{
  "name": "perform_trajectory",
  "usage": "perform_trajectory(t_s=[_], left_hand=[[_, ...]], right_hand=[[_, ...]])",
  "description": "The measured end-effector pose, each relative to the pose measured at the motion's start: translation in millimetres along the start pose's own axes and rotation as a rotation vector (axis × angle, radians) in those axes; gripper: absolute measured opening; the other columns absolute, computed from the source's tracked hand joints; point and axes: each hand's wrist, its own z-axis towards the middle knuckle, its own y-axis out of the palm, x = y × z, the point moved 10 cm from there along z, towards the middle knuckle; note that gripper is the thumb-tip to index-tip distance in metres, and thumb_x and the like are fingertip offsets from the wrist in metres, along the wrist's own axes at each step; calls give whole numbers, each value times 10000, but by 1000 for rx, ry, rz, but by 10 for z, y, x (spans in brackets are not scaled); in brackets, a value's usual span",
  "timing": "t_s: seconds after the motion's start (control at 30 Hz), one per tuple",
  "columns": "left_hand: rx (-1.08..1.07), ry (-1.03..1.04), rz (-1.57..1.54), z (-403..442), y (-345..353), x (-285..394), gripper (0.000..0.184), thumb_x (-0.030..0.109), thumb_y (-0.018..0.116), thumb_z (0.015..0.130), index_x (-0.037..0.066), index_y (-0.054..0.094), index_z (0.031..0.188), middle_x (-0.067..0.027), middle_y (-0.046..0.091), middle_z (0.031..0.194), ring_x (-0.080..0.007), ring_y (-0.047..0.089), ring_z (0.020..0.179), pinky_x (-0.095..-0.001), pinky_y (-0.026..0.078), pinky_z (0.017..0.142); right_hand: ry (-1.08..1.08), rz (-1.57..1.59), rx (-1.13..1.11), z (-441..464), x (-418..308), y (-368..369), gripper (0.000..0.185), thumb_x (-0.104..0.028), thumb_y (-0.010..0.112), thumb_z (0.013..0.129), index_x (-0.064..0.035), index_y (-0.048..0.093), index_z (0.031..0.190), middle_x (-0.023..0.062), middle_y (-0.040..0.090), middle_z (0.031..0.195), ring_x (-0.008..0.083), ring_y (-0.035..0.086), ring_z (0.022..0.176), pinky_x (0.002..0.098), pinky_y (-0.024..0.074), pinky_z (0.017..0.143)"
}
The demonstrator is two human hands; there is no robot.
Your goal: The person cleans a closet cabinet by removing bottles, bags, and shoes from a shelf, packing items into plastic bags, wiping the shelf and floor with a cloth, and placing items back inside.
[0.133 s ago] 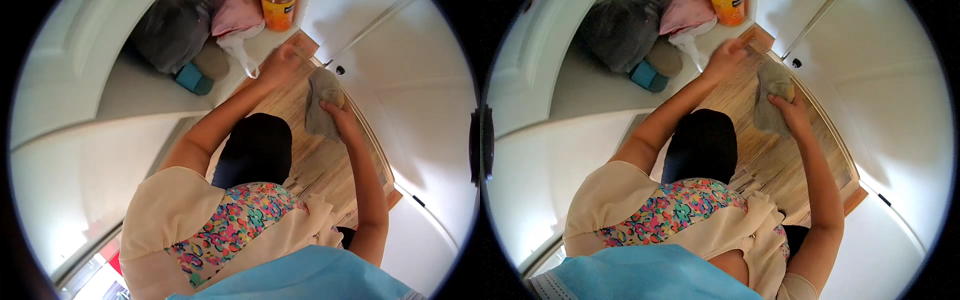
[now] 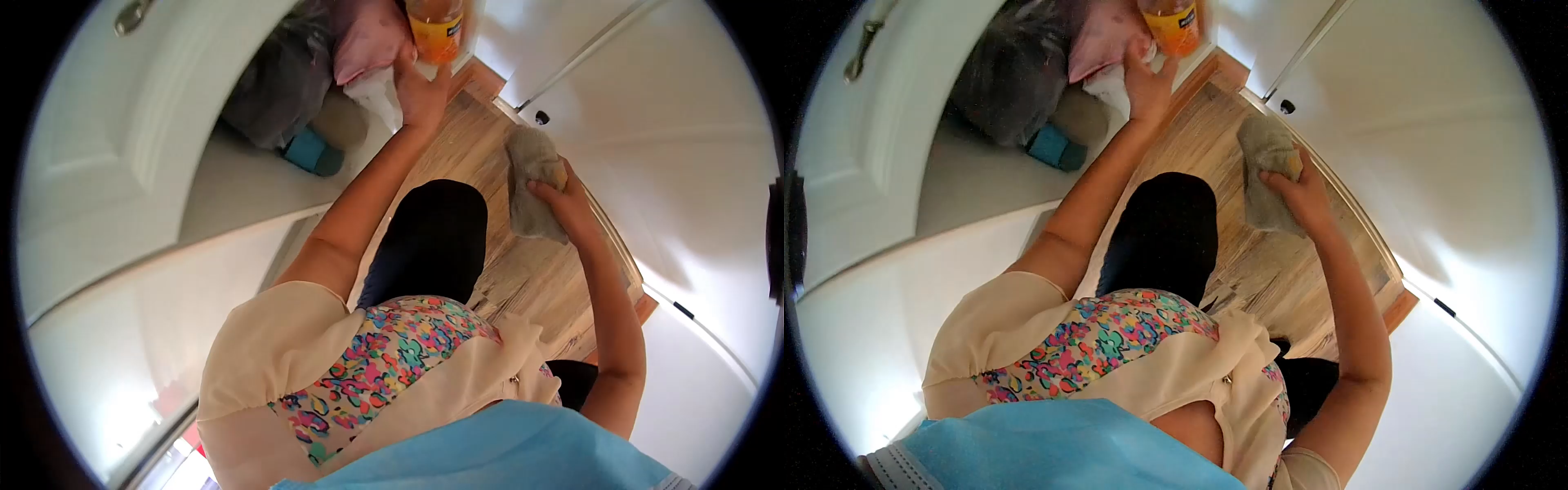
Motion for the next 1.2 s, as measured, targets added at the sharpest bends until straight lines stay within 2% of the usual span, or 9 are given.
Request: perform_trajectory(t_s=[0.17,0.3,0.5,0.57,0.67,0.93,1.03,1.17,1.2], left_hand=[[322,185,56,459,-109,502,1041,253,818,737,-86,174,1481,-283,295,1488,-432,271,1396,-484,235,1164],[323,226,142,740,-21,796,1032,204,843,691,-61,226,1474,-259,364,1456,-379,349,1374,-452,285,1148],[-121,-62,-634,1239,347,156,1027,10,762,758,192,166,1575,-112,422,1427,-191,495,1204,-325,499,931],[341,229,-296,1191,-141,226,956,-1,790,734,83,257,1523,-130,457,1382,-192,509,1186,-314,485,941],[329,430,-248,859,-384,479,908,28,821,713,22,314,1467,-130,460,1384,-214,515,1183,-325,478,954],[106,181,-395,-200,-1274,933,860,32,795,759,5,290,1454,-178,441,1385,-305,457,1305,-401,446,1044],[113,146,-230,-445,-1499,842,866,-4,798,739,10,303,1449,-150,467,1361,-288,503,1259,-392,459,1040],[175,124,-104,-586,-1768,551,992,147,865,645,-10,309,1451,-178,490,1336,-252,509,1220,-355,430,1032],[201,116,-23,-622,-1825,518,983,147,860,652,-16,310,1450,-176,485,1341,-256,505,1226,-354,426,1035]], right_hand=[[-138,-216,49,-429,-706,-255,717,-123,762,809,-35,427,1437,143,630,1223,234,603,1128,351,486,962],[-78,-244,12,-914,-1219,-280,726,-93,744,822,-56,400,1461,119,631,1229,219,591,1144,347,460,1002],[-5,-283,-51,-754,-1275,-350,747,-210,713,862,-45,345,1491,149,625,1236,237,617,1103,352,479,974],[-45,-232,-106,-533,-1166,-337,768,-262,707,867,-42,329,1498,161,623,1239,248,624,1094,354,483,964],[-35,-244,-67,-124,-811,-304,819,-344,693,872,-5,294,1501,188,616,1244,267,625,1091,359,487,953],[-50,-363,-101,1111,130,-148,855,-385,690,865,60,292,1476,271,562,1239,352,583,1145,422,516,936],[-145,-407,-104,1449,-52,100,810,-391,701,849,73,364,1422,301,524,1262,390,563,1165,449,525,937],[-309,-348,-169,2027,-596,757,774,-391,710,839,62,411,1391,314,476,1313,431,515,1213,473,498,959],[-486,-458,50,1977,-970,809,776,-390,716,830,50,415,1394,319,466,1327,432,471,1259,482,470,985]])
